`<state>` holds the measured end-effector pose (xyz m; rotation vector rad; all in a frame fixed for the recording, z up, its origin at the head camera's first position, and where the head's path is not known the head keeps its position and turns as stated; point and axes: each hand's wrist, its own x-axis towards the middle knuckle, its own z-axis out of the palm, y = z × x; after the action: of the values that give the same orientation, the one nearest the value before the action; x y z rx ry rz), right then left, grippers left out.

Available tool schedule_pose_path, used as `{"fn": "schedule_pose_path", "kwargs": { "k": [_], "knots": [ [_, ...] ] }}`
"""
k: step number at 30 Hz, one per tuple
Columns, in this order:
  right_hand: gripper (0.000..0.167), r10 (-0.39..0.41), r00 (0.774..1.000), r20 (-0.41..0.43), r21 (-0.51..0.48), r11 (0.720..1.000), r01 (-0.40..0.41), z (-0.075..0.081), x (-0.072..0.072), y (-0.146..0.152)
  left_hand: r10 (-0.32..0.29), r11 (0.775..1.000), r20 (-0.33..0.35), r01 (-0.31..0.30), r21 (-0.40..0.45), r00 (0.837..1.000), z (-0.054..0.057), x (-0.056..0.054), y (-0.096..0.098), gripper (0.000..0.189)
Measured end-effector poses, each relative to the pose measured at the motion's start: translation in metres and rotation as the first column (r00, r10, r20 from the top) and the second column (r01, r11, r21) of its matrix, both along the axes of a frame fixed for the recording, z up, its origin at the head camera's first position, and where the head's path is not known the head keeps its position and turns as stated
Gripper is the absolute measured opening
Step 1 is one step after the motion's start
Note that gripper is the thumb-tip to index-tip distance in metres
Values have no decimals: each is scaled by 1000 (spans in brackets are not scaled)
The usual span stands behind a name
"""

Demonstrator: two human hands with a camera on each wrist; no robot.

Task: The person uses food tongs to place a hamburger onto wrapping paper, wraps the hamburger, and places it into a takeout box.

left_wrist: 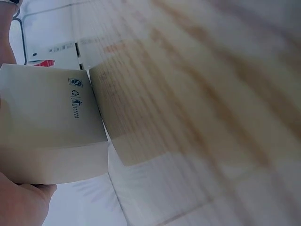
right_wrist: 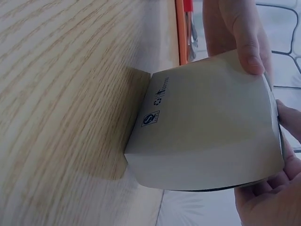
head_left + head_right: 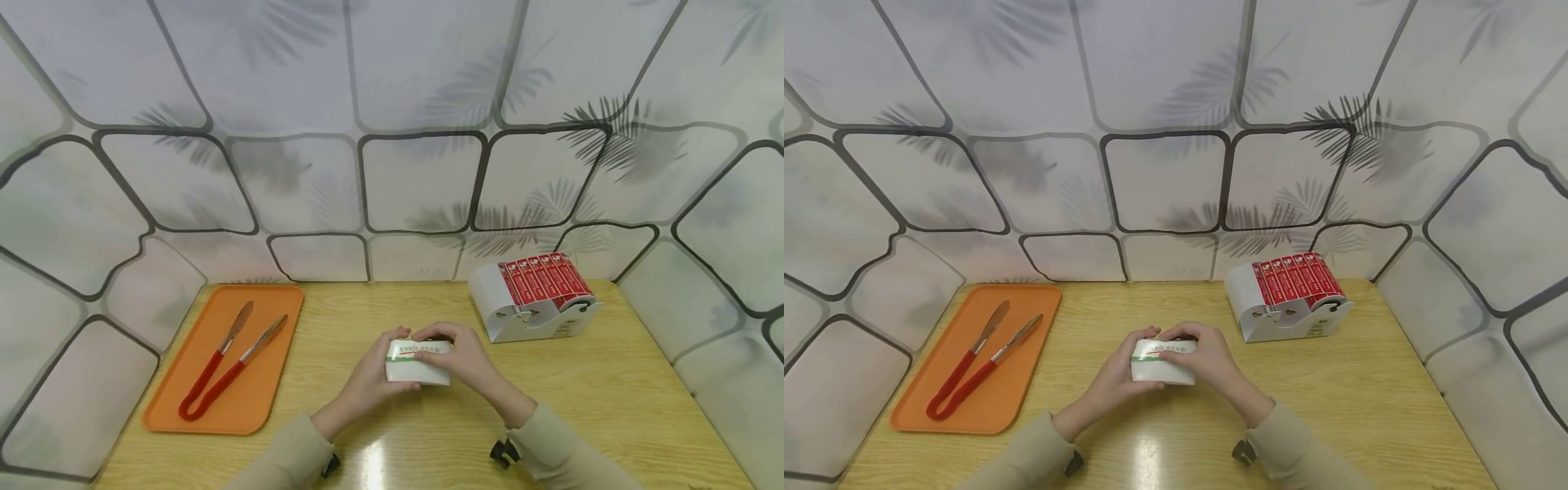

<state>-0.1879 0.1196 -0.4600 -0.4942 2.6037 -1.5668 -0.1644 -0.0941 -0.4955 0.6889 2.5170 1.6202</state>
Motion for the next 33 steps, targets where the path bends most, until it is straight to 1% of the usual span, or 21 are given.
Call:
{"fn": "schedule_pose_path", "kwargs": {
  "k": [2,6,9,13,16,20,24,27,29,31,33],
  "knots": [
    [24,14,1000,2,-3,1000,-14,0,0,1,1,1000,-3,-2,-8,1000,0,0,0,91],
    [24,91,995,-36,-9,996,-91,-1,0,7,-3,1000,19,3,-2,1000,-1,1,-2,92],
    [30,136,985,-108,30,991,-133,-2,1,13,-6,1000,28,6,6,1000,-2,0,-2,90],
    [43,163,968,-192,118,983,-142,-4,3,22,-7,1000,14,7,12,1000,-4,-1,-2,87],
    [49,198,956,-217,153,974,-167,-5,5,29,-4,1000,-2,4,4,1000,-4,0,-3,87],
    [52,230,946,-230,176,965,-192,-6,6,34,6,999,-39,-8,-54,999,-3,1,-4,87],
    [54,245,931,-269,204,960,-194,-7,6,35,-4,988,-118,-15,-156,993,1,2,-7,85],
    [55,258,913,-317,221,956,-194,-8,6,36,-46,972,-186,1,-236,982,3,2,-11,82],
    [56,268,896,-354,229,954,-195,-8,6,36,-78,961,-229,13,-275,970,3,3,-14,73],
    [57,280,872,-401,240,951,-194,-10,6,37,-109,955,-254,31,-294,961,3,3,-17,63],
    [58,292,841,-456,260,947,-188,-12,5,38,-129,953,-266,45,-299,955,3,3,-19,55]
  ]
}}
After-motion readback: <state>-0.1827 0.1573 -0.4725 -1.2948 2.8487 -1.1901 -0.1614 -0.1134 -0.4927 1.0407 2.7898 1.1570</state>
